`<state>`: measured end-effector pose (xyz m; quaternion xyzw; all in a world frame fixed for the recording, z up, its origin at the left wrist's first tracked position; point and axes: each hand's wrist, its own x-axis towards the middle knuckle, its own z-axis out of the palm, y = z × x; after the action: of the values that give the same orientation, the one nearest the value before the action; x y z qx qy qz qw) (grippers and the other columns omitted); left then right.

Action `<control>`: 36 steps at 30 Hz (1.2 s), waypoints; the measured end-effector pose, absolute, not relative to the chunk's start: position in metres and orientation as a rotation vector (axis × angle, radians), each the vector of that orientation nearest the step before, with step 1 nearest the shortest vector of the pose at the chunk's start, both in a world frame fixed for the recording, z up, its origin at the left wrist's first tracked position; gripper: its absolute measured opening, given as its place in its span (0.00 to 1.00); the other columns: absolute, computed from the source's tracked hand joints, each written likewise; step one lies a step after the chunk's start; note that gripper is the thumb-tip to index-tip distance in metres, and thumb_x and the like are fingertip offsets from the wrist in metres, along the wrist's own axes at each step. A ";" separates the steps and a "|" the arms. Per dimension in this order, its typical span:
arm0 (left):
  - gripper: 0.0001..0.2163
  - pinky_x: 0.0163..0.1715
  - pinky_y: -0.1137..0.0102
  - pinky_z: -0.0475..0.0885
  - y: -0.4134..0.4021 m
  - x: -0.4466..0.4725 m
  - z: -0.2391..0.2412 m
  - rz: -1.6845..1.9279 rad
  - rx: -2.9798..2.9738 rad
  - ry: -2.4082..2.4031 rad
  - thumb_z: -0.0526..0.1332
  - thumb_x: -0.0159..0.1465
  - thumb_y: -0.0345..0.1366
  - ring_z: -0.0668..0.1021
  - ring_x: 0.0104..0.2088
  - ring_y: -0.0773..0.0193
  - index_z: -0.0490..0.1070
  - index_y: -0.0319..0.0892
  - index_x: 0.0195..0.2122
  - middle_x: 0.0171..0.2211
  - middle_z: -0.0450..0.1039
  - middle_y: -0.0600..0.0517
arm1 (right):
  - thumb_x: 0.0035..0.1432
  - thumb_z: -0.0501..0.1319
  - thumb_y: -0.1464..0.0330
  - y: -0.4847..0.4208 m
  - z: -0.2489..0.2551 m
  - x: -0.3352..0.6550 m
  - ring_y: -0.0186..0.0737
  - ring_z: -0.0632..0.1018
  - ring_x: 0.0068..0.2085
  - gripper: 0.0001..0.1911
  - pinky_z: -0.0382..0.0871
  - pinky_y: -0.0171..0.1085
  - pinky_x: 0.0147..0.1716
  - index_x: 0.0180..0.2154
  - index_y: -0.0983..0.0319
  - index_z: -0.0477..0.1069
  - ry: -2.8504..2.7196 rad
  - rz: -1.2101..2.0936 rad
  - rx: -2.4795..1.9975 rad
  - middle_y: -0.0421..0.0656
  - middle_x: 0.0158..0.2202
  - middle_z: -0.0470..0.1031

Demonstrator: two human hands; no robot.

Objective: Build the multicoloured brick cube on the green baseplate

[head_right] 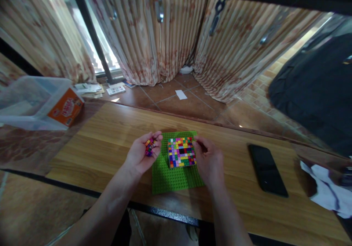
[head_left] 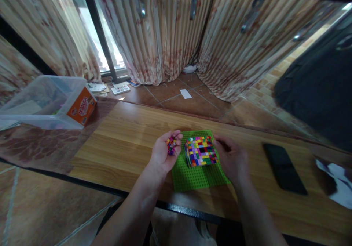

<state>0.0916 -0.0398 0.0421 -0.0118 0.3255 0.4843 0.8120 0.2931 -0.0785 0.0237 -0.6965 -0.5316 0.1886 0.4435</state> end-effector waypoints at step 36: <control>0.12 0.13 0.82 0.56 -0.042 0.105 0.038 0.995 -0.001 0.761 0.51 0.68 0.28 0.66 0.18 0.76 0.71 0.31 0.31 0.23 0.66 0.51 | 0.45 0.69 0.56 -0.058 0.017 0.281 0.38 0.77 0.30 0.16 0.70 0.36 0.30 0.30 0.62 0.81 -0.872 0.940 -1.525 0.43 0.29 0.81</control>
<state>0.1051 -0.0422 0.0383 -0.0004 0.3563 0.4656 0.8101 0.2810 -0.0581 0.0165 -0.6424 -0.3674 0.3959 0.5436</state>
